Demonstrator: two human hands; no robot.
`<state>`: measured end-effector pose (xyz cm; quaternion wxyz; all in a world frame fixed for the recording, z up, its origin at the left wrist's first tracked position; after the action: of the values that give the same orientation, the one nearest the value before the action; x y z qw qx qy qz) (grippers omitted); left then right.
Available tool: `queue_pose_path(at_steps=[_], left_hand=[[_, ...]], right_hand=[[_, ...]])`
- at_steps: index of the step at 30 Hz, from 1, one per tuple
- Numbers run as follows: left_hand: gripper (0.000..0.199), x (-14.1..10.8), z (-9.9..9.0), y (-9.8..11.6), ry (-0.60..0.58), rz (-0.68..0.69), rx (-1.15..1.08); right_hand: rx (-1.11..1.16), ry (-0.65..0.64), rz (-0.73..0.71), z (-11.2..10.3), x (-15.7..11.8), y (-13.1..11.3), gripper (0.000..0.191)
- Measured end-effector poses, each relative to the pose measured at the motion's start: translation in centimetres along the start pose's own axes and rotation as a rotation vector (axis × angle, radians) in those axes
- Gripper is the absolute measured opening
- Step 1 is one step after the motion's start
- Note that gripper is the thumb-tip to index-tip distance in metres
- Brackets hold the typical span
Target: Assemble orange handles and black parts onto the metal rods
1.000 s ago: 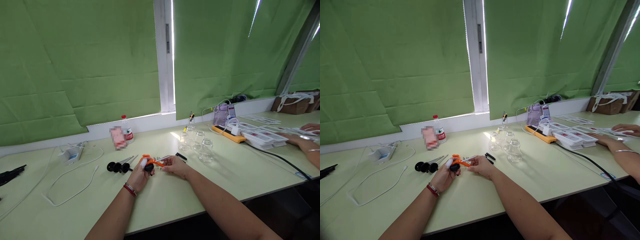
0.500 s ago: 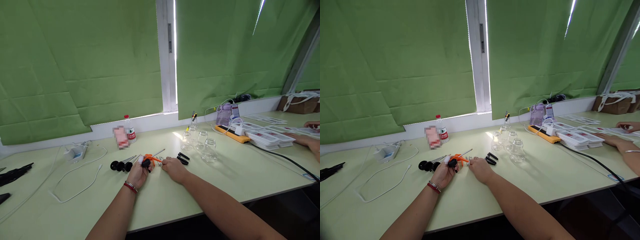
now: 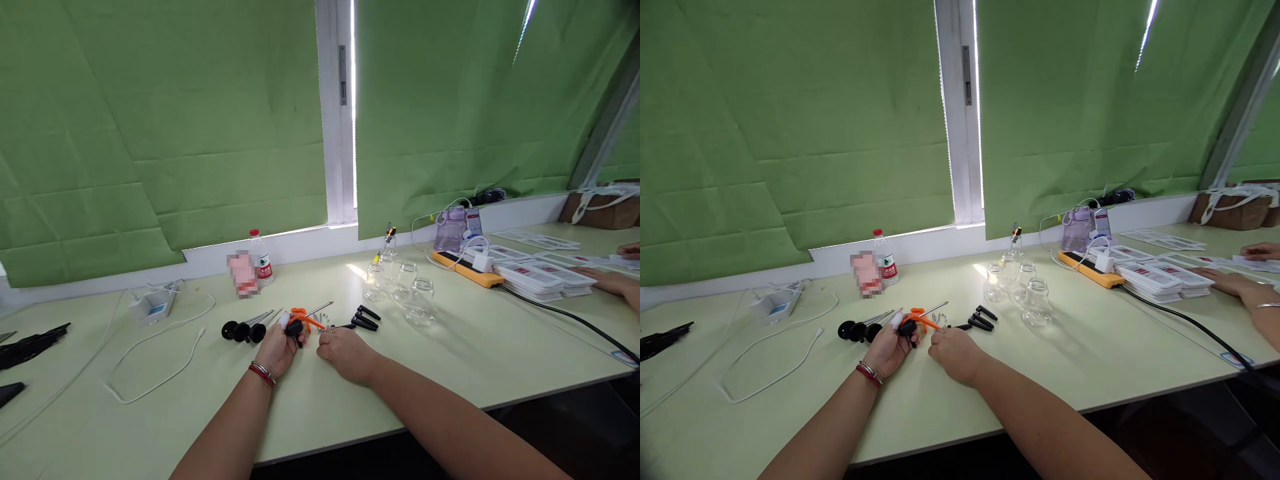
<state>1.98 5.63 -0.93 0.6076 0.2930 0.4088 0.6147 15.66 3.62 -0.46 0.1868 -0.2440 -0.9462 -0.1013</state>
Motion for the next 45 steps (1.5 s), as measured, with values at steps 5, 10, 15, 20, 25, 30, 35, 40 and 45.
queue_pose_path(at_steps=[5,10,15,20,25,30,35,40,45], left_hand=[[0.025,0.3,-0.3,-0.2,0.024,-0.011,-0.008],[0.024,0.3,-0.2,-0.3,0.045,-0.010,-0.008],[0.028,0.1,0.1,-0.4,-0.005,-0.009,0.015],[0.032,0.0,0.2,-0.8,-0.040,-0.033,0.039],[0.026,0.1,0.2,-1.1,-0.044,-0.055,-0.005],[0.020,-0.2,0.9,-1.3,-0.106,-0.051,-0.010],[0.025,-0.9,1.8,-1.7,-0.118,-0.077,0.052],[0.024,-1.3,2.3,-1.9,-0.146,-0.093,0.051],[0.024,-1.4,2.4,-1.9,-0.154,-0.102,0.056]], right_hand=[[0.010,0.001,-0.051,-0.1,-0.1,-0.3,0.017],[-0.070,-0.036,-0.138,-0.2,0.0,-1.0,0.019],[-0.142,0.035,-0.272,-0.7,0.1,-2.9,0.017],[-0.135,0.087,-0.321,-0.8,0.2,-3.9,0.016],[0.089,0.216,-0.211,-1.4,0.8,-3.0,0.021],[0.629,0.578,0.263,-4.0,1.4,0.4,0.017],[1.069,0.778,0.690,-3.7,2.8,3.2,0.014],[1.251,0.818,0.840,-2.3,4.5,3.9,0.016],[1.317,0.763,0.844,-2.2,4.6,3.5,0.016]])
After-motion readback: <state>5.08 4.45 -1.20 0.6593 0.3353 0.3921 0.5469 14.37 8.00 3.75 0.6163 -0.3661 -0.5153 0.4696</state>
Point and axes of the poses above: each hand's wrist, its own x-axis towards the middle knuckle, its own z-axis out of the palm, y = z × x, the point moved 5 cm from there along x, towards the middle knuckle, and after that the axes turned 10 degrees about y, right-handed, at the moved point
